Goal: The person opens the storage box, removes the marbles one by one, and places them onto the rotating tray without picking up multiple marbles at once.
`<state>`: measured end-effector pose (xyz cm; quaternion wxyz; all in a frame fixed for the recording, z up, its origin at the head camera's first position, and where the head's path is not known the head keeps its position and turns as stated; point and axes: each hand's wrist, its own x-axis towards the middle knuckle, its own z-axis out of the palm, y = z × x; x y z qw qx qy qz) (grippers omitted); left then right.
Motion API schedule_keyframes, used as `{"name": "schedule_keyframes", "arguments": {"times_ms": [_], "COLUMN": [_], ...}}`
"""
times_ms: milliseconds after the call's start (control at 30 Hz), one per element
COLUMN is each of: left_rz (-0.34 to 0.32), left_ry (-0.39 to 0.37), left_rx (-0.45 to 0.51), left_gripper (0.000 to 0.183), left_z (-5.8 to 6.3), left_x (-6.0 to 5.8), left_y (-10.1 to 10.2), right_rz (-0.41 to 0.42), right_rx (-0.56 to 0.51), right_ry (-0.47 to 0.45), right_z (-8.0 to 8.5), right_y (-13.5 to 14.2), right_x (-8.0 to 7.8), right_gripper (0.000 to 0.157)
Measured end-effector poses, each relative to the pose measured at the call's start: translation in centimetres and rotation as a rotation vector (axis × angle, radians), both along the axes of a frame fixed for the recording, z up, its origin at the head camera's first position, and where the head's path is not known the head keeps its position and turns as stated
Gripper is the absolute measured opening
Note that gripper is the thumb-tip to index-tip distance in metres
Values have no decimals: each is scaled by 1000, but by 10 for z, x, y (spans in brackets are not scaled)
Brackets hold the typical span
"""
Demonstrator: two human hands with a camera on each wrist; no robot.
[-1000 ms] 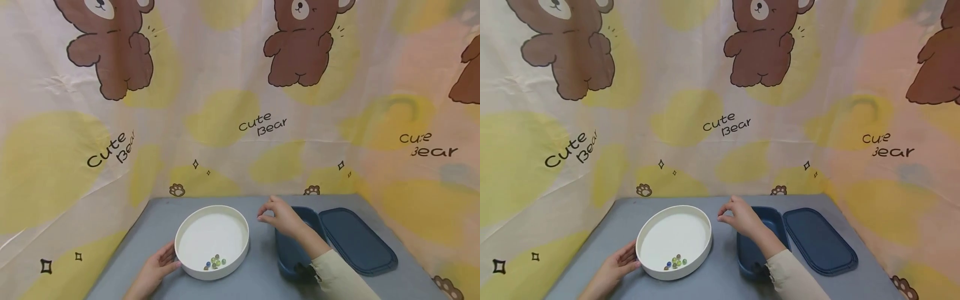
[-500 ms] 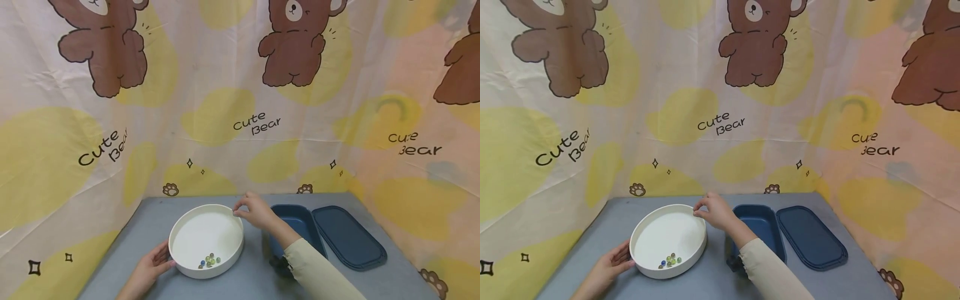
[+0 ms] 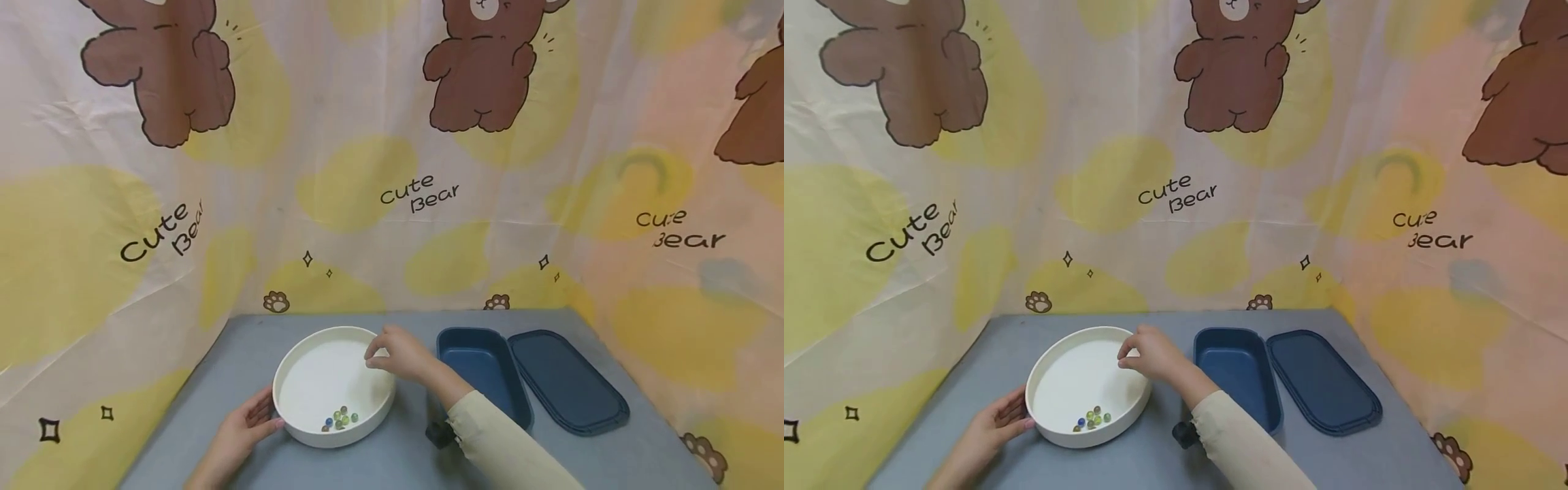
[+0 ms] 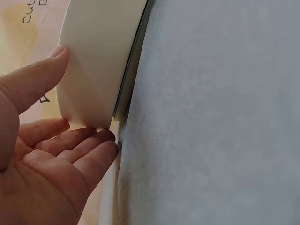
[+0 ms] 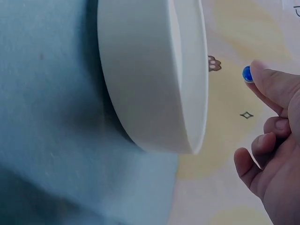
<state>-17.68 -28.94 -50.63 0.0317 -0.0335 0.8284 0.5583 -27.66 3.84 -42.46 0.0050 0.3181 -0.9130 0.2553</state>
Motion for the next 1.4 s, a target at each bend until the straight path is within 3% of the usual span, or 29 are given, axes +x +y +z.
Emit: {"name": "schedule_keyframes", "arguments": {"times_ms": [233, 400, 767, 933, 1233, 1400], "left_rz": [-10, 11, 16, 22, -15, -55], "left_ry": [57, 28, 1, -3, -5, 44], "left_rx": [27, 61, 54, 16, -1, -4], "left_gripper": [69, 68, 79, 79, 73, 68], "left_z": [1, -4, -3, 1, 13, 19], "left_x": [-1, 3, 9, 11, 12, 14], "left_y": [-1, 2, -7, -8, -4, -6], "right_rz": [82, 85, 42, 17, -52, -86], "right_rx": [75, 79, -65, -144, -131, -134], "right_ry": [30, -7, -92, -119, -47, -16], "right_z": [-12, -17, -9, -1, 5, 8], "right_y": [-10, -12, -7, 5, 40, 62], "right_x": [0, 8, 17, 18, 25, 31], "right_gripper": [10, 10, 14, 18, 18, 16]}}
